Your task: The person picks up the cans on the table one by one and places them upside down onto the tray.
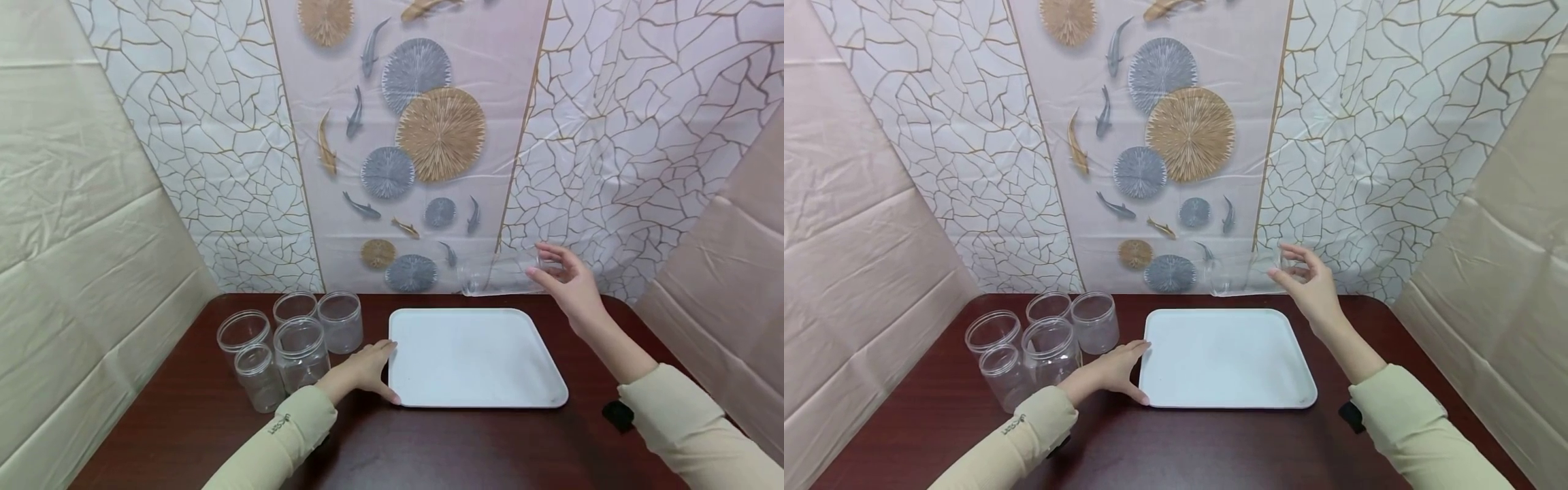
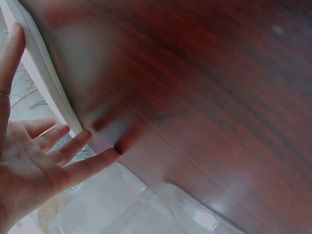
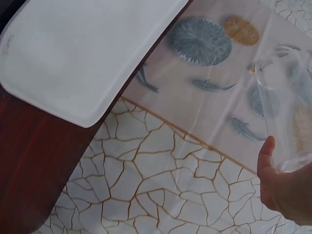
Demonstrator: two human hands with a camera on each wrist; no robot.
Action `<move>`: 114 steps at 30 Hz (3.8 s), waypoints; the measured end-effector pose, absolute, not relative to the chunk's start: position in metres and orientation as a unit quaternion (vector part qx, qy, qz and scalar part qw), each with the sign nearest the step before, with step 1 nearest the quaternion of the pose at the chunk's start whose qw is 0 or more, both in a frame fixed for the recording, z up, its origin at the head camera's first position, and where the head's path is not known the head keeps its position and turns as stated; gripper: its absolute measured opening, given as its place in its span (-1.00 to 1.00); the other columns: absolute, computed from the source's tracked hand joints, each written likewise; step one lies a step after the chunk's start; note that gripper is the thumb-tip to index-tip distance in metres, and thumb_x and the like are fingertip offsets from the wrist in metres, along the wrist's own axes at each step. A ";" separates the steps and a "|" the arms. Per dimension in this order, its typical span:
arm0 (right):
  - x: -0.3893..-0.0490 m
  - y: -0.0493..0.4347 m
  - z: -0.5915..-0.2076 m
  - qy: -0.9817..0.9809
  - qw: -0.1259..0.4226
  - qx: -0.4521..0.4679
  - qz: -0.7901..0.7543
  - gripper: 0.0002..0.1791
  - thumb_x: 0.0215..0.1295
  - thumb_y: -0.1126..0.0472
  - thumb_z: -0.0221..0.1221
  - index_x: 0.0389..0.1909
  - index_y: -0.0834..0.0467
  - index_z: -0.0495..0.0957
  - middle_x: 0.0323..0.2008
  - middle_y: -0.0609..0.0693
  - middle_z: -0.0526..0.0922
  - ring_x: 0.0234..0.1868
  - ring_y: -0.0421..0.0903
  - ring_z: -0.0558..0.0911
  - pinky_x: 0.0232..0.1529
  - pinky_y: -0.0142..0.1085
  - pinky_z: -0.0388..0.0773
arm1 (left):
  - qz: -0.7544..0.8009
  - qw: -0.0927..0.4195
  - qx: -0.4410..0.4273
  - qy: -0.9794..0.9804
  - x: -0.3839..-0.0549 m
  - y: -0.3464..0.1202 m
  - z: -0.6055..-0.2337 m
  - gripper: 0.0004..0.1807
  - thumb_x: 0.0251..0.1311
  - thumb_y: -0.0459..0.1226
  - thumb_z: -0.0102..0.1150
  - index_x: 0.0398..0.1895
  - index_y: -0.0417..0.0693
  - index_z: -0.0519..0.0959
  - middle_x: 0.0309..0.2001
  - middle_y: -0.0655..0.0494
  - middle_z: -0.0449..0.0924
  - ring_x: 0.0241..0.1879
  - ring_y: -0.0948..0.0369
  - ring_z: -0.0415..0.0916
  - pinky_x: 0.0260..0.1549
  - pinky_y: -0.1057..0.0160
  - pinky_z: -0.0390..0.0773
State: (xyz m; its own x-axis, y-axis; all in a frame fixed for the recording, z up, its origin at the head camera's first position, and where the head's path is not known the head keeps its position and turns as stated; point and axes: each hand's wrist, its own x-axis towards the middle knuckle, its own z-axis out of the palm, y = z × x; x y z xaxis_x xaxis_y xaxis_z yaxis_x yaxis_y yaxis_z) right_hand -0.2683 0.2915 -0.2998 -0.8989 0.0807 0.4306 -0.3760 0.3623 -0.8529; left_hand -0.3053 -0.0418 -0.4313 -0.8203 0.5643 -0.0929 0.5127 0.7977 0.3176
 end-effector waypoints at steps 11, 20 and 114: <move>-0.285 0.303 -0.298 -0.888 0.181 0.089 0.412 -0.38 0.26 0.07 0.20 0.29 0.18 0.30 0.19 0.24 0.35 0.09 0.21 0.42 -0.22 -0.36 0.49 | 0.151 0.116 0.272 0.943 -0.304 -0.039 -0.434 0.17 -0.29 0.09 0.52 0.39 -0.23 0.16 0.42 -0.15 0.10 0.32 -0.17 0.21 0.15 -0.15 0.36; -0.302 0.299 -0.294 -0.934 0.162 0.126 0.293 -0.43 0.22 0.18 0.21 0.20 0.36 0.36 0.16 0.40 0.38 0.04 0.34 0.43 -0.04 0.14 0.43 | 0.149 0.111 0.271 0.944 -0.303 -0.039 -0.430 0.10 -0.29 0.04 0.54 0.34 -0.26 0.24 0.40 -0.17 0.13 0.29 -0.16 0.25 0.17 -0.09 0.36; -0.361 0.298 -0.357 -0.976 0.056 0.022 0.209 -0.40 0.19 0.33 0.19 0.25 0.38 0.27 0.19 0.50 0.26 0.20 0.42 0.29 0.16 0.22 0.30 | 0.119 0.129 0.268 0.947 -0.299 -0.044 -0.422 -0.11 -0.21 0.08 0.48 0.27 0.04 0.37 0.39 -0.04 0.13 0.31 -0.09 0.22 0.12 -0.16 0.36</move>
